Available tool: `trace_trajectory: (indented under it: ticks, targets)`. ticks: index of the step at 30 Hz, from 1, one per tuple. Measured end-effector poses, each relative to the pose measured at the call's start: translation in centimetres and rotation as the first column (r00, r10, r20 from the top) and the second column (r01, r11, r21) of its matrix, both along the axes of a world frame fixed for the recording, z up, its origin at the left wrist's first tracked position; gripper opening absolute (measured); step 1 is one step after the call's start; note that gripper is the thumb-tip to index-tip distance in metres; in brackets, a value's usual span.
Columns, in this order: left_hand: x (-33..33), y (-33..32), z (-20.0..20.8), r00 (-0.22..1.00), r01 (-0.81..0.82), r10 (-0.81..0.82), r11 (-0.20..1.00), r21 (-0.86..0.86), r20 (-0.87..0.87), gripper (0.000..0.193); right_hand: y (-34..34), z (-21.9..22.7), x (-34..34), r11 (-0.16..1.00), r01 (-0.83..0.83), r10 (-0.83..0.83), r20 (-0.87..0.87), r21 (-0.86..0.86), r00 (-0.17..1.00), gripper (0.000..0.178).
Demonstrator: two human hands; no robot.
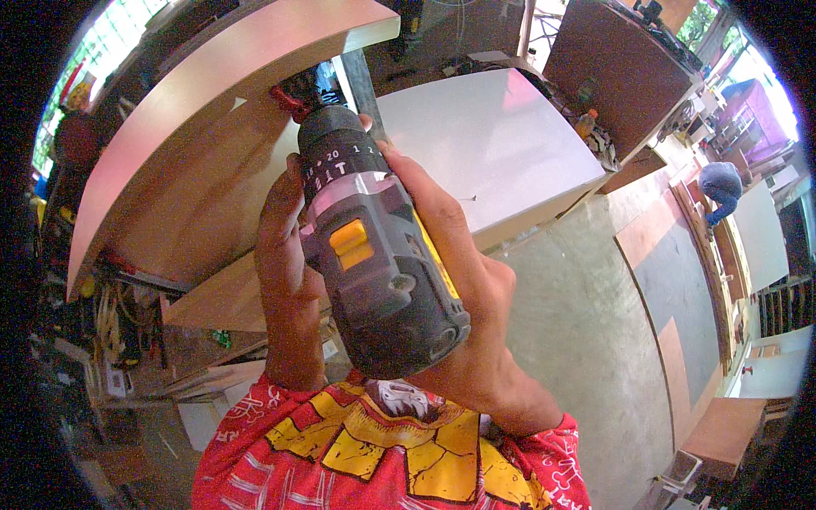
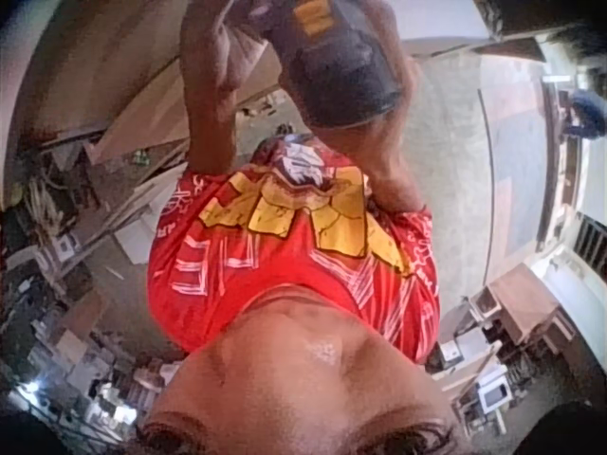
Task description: The person uses a cordless drill to drive screws into a wooden cabinet, securing a drawer slide and a curved wooden panel. The person repeatedly picks up screws, aligns them with the drill, and fastens them into the cabinet structure.
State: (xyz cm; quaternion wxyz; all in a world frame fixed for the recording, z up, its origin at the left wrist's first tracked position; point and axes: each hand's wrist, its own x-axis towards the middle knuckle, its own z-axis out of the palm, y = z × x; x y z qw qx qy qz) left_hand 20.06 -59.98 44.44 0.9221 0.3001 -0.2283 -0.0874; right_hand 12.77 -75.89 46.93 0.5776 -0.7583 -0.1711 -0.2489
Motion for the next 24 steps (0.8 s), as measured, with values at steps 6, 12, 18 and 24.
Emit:
trace_trajectory:
  ticks: [6,12,18,24]
  targets:
    - [0.8,-0.4,1.4,0.964,-0.049,0.020,0.994,-0.100,-0.265,0.034,0.2,-0.5,-0.2,1.000,0.020,-0.020,-0.021,0.017,1.000,0.075]
    - [4.0,-0.7,-0.1,0.926,0.106,-0.234,0.914,-0.392,-0.295,0.029,-0.2,-0.1,-0.4,1.000,0.008,-0.008,-0.040,-0.004,0.999,0.073]
    - [4.6,-0.7,0.0,0.904,0.217,-0.362,0.847,-0.486,-0.226,0.028,-0.6,0.9,-0.6,0.994,-0.004,0.003,-0.014,-0.110,1.000,0.074]
    - [4.9,-1.2,0.4,0.794,0.181,-0.510,0.717,-0.673,-0.331,0.025,-1.0,0.7,-0.7,0.995,-0.004,0.006,0.022,-0.097,1.000,0.076]
